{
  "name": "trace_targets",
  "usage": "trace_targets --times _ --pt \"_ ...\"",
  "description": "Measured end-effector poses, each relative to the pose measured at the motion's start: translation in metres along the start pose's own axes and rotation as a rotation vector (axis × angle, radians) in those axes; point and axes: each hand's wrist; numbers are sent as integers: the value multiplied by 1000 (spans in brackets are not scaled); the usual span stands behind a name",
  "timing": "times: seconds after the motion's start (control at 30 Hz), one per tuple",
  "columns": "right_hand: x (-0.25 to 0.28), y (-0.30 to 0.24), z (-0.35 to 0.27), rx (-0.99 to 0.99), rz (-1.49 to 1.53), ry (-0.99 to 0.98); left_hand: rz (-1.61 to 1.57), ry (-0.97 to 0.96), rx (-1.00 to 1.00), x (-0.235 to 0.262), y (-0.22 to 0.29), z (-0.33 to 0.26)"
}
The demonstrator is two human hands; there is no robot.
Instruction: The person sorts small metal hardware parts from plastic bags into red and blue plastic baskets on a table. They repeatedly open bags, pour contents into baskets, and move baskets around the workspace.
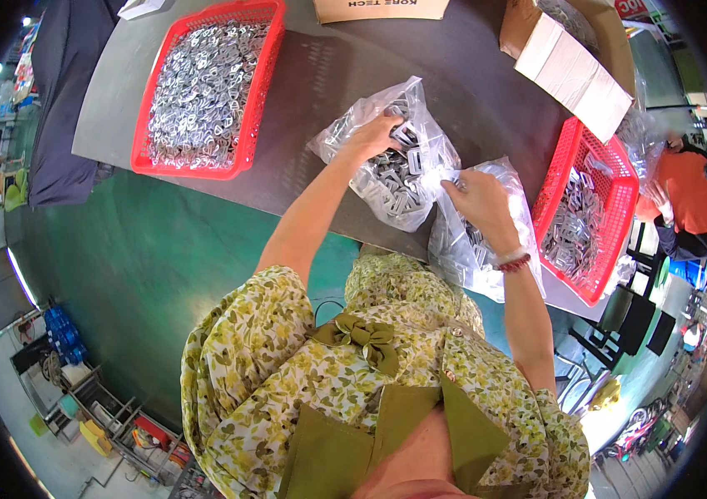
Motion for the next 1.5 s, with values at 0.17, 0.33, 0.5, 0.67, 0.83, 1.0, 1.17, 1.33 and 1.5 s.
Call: trace_targets --times 0.17,0.33,0.5,0.67,0.83,1.0,1.17,1.33,1.5 --pt "32 31 -46 -242 547 39 -42 125 -328 24 -6 -4" --pt "56 35 -86 -428 909 52 -558 -297 99 92 77 -29" --pt "54 32 -101 -480 895 33 -150 -453 -11 117 103 -26" --pt "64 34 -107 -408 592 54 392 -382 -182 83 31 -12" --pt "16 23 -109 -219 567 130 430 -54 -102 37 57 -14" --pt "16 0 -129 -248 342 -99 544 397 -283 74 121 -42" --pt "30 -17 -75 -145 263 -248 552 300 365 67 66 -42" --pt "-39 9 -1 13 293 -44 440 297 464 57 60 -51" --pt "-84 43 1 116 420 -120 -76 533 355 33 -53 -59"
Point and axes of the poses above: each hand's wrist, its own z-axis towards the middle knuckle, its own x-axis out of the back of the hand, y = z × x, and after that the axes turned 6 degrees about -z, right-handed
